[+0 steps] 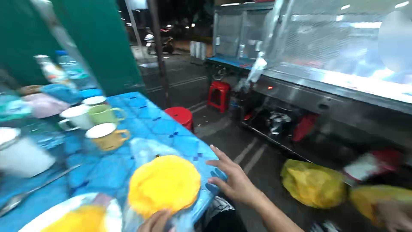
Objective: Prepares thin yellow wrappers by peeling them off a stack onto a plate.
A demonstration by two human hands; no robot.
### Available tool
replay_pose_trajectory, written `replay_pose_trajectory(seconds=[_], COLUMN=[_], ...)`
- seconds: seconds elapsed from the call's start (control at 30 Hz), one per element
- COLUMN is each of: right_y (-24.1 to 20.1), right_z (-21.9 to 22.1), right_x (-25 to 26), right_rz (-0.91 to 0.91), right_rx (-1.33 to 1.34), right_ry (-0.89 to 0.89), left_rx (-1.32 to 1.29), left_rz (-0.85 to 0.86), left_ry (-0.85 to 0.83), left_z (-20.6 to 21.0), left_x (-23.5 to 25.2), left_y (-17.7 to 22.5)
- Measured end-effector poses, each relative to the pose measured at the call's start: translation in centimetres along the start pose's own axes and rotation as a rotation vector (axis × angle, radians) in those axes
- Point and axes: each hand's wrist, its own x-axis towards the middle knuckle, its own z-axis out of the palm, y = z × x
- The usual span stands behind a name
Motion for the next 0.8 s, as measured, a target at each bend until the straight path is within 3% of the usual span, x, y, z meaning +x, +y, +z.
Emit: replay_pose_trajectory(seconds=[0.1, 0.23, 0.4, 0.5, 0.6, 0.67, 0.8], right_y=[1.1, 0.9, 0.1, -1.2, -2.2, -2.6, -2.9], right_z=[4.4, 7.1, 7.4, 7.4, 7.2, 6.9, 6.7], right_x=[1.3, 3.0, 3.8, 2.7, 1.4, 1.2, 2.1], right_rz=[-0.003, -0.002, 0.28, 0.349, 0.321, 0.375, 0.505], right_rx=[0.08, 0.132, -0.009, -0.142, -0.264, -0.251, -0.115], right_ry=[-0.009, 0.067, -0.139, -0.102, -0.009, -0.04, -0.137], left_rx=[-0.045, -0.08, -0.071, -0.094, -0.085, -0.048, 0.096], left_rz=[-0.081, -0.128, -0.116, -0.103, -0.212, -0.386, -0.693], left_ry=[0.026, 0.071, 0.111, 0.217, 0.3, 0.232, -0.146], left_z=[-0.1, 0.5, 1.0, 0.3, -2.0, -3.9, -5.8], left_x=[0.1, 0.2, 0.3, 1.1, 3.7, 6.6, 12.6], left_y=[0.6, 0.7, 0.6, 0.6, 0.6, 0.4, -0.9])
